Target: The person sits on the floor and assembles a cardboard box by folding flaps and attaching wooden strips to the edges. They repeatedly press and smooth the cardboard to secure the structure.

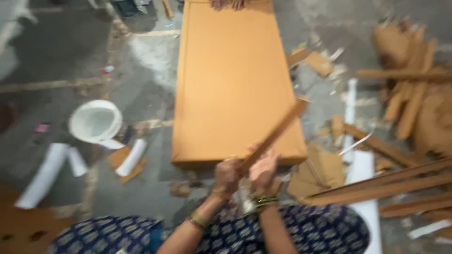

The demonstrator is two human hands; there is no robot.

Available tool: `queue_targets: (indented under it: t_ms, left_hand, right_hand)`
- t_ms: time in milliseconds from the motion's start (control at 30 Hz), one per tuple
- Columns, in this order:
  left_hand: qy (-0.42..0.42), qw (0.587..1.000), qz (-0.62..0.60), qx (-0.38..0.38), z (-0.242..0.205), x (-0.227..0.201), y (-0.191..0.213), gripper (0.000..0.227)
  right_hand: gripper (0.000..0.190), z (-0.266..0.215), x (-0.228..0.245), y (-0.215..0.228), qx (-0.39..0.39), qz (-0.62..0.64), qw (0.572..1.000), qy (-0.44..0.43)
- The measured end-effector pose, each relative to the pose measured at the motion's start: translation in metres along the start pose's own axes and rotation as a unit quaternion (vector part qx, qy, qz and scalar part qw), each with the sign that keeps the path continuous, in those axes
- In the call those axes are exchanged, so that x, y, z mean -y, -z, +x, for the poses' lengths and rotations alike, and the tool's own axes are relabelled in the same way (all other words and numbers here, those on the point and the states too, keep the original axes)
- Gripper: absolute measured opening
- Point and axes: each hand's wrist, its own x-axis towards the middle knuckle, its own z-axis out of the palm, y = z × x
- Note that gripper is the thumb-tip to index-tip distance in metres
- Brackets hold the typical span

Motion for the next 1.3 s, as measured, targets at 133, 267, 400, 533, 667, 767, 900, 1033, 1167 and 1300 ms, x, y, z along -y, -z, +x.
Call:
queue_targets:
  t_ms: [133, 267, 400, 533, 667, 767, 900, 1033, 1167, 1300]
  left_hand:
    - [0.148, 0.962, 0.075, 0.218, -0.03, 0.018, -0.001, 0.033]
    - [0.199, 0.965, 0.023, 0.167, -0.026, -0.003, 0.005, 0.033]
    - [0.256, 0.952, -0.02, 0.166, -0.009, -0.042, 0.017, 0.033]
    - [0.108, 0.991, 0.015, 0.079, 0.02, -0.068, 0.029, 0.056]
    - [0.091, 0.99, 0.012, 0.104, 0.046, -0.078, 0.028, 0.058]
    - [0.187, 0.968, -0.064, 0.153, 0.055, -0.078, 0.024, 0.053]
    - [0.298, 0.926, -0.191, 0.131, 0.071, -0.073, 0.018, 0.041]
    - [0.401, 0.891, -0.197, 0.079, 0.087, -0.057, 0.03, 0.038]
    - [0.322, 0.921, -0.219, 0.033, 0.086, -0.047, 0.039, 0.036]
    - [0.348, 0.886, -0.305, 0.008, 0.069, -0.029, 0.034, 0.033]
  right_hand:
    - [0.086, -0.012, 0.02, -0.005, -0.026, 0.042, 0.999, -0.018]
    - [0.082, -0.015, 0.039, -0.017, 0.017, 0.058, 0.998, -0.028]
    - [0.081, -0.011, 0.011, -0.002, 0.013, 0.039, 0.999, -0.028]
    - [0.083, -0.016, -0.006, 0.019, 0.046, -0.094, 0.994, 0.01]
    - [0.088, -0.008, -0.008, 0.027, 0.045, -0.259, 0.959, 0.102]
    - [0.088, -0.008, -0.012, 0.02, 0.023, -0.293, 0.946, 0.14]
    - [0.089, -0.014, -0.011, 0.013, -0.027, -0.344, 0.926, 0.151]
    - [0.086, -0.003, -0.033, 0.027, -0.039, -0.346, 0.933, 0.093]
    - [0.088, -0.009, -0.048, 0.031, 0.075, -0.337, 0.934, 0.096]
    - [0.09, -0.017, -0.038, 0.012, 0.001, -0.351, 0.933, 0.076]
